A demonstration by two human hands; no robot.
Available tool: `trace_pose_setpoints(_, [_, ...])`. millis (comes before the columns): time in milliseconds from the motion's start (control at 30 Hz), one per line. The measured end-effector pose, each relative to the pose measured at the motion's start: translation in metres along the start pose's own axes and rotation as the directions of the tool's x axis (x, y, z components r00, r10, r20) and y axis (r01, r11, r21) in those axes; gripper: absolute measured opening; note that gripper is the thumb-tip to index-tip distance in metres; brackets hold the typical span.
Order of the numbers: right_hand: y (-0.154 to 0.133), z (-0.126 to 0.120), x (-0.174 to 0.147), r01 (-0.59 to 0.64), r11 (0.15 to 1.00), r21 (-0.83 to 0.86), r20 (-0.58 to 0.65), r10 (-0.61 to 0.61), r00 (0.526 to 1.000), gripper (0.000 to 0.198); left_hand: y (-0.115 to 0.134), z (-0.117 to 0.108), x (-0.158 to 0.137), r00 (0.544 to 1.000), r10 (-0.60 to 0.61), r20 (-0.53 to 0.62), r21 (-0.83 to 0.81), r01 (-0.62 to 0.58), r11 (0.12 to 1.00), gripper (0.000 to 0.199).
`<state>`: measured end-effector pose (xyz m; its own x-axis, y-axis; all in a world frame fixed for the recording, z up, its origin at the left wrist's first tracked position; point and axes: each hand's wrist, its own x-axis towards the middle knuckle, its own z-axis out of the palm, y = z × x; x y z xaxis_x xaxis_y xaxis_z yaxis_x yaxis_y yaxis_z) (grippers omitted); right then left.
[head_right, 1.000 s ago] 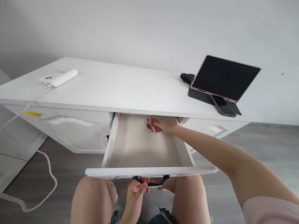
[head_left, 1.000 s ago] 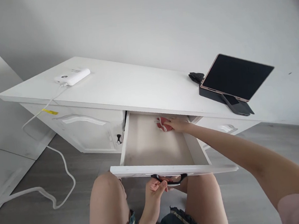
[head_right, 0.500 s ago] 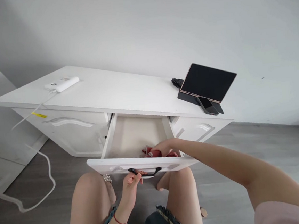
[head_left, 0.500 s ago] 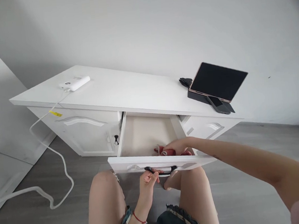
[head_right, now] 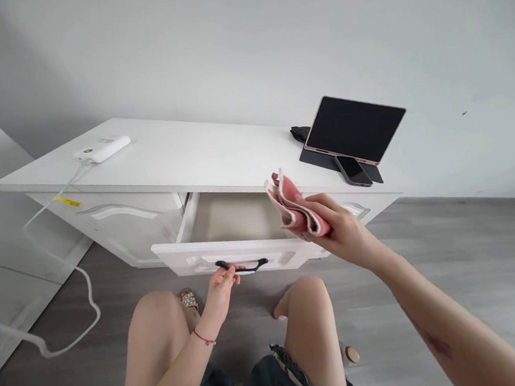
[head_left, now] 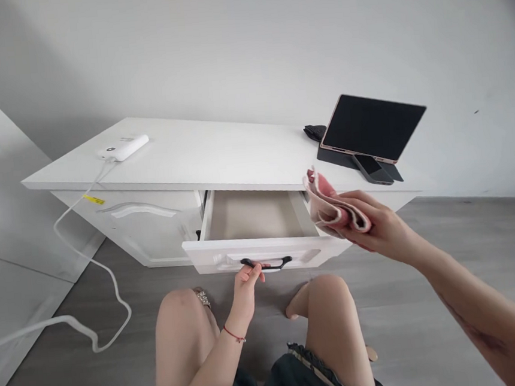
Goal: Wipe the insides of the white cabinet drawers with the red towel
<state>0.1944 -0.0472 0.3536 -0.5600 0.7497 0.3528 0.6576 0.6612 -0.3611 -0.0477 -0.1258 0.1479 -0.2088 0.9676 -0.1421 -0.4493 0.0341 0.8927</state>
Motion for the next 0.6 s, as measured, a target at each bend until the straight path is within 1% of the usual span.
trace_pose_setpoints(33, [0.002,0.002,-0.011,0.003,0.998,-0.066,-0.066,-0.007,0.998,0.047,0.0,0.001,0.004,1.0,0.012,0.012,-0.012,-0.011,1.0,0.036])
trace_pose_setpoints(100, [0.01,0.018,-0.029,-0.042,0.984,-0.172,-0.158,0.014,0.987,0.048,0.0,0.002,0.012,0.999,0.027,0.025,-0.036,-0.026,0.999,0.033])
trace_pose_setpoints(133, [0.013,0.031,-0.036,-0.067,0.976,-0.206,-0.187,0.028,0.982,0.048,-0.001,0.003,0.015,0.999,0.028,0.02,-0.044,-0.027,0.999,0.032])
trace_pose_setpoints(200, [0.016,0.061,-0.045,-0.077,0.963,-0.258,-0.186,0.029,0.982,0.05,-0.002,0.003,0.019,1.0,0.019,-0.004,-0.05,-0.02,0.999,0.032])
trace_pose_setpoints(267, [0.013,0.09,-0.047,-0.149,0.949,-0.278,-0.243,0.081,0.967,0.052,-0.003,0.003,0.021,1.0,0.008,-0.022,-0.056,-0.009,0.998,0.033])
trace_pose_setpoints(333, [0.002,0.114,-0.045,-0.197,0.942,-0.273,-0.278,0.119,0.953,0.056,-0.004,0.003,0.022,1.0,0.005,-0.026,-0.071,-0.007,0.997,0.033])
trace_pose_setpoints(400, [-0.014,0.131,-0.04,-0.207,0.942,-0.263,-0.286,0.129,0.949,0.06,-0.005,0.004,0.022,0.999,0.006,-0.033,-0.1,-0.009,0.995,0.034])
trace_pose_setpoints(500, [-0.037,0.148,-0.029,-0.178,0.954,-0.243,-0.273,0.109,0.956,0.065,-0.004,0.005,0.02,0.999,0.009,-0.041,-0.146,-0.015,0.989,0.034])
trace_pose_setpoints(600, [-0.056,0.162,-0.015,-0.121,0.969,-0.215,-0.272,0.059,0.96,0.066,0.0,0.01,0.018,0.999,0.026,-0.036,-0.147,-0.031,0.989,0.025])
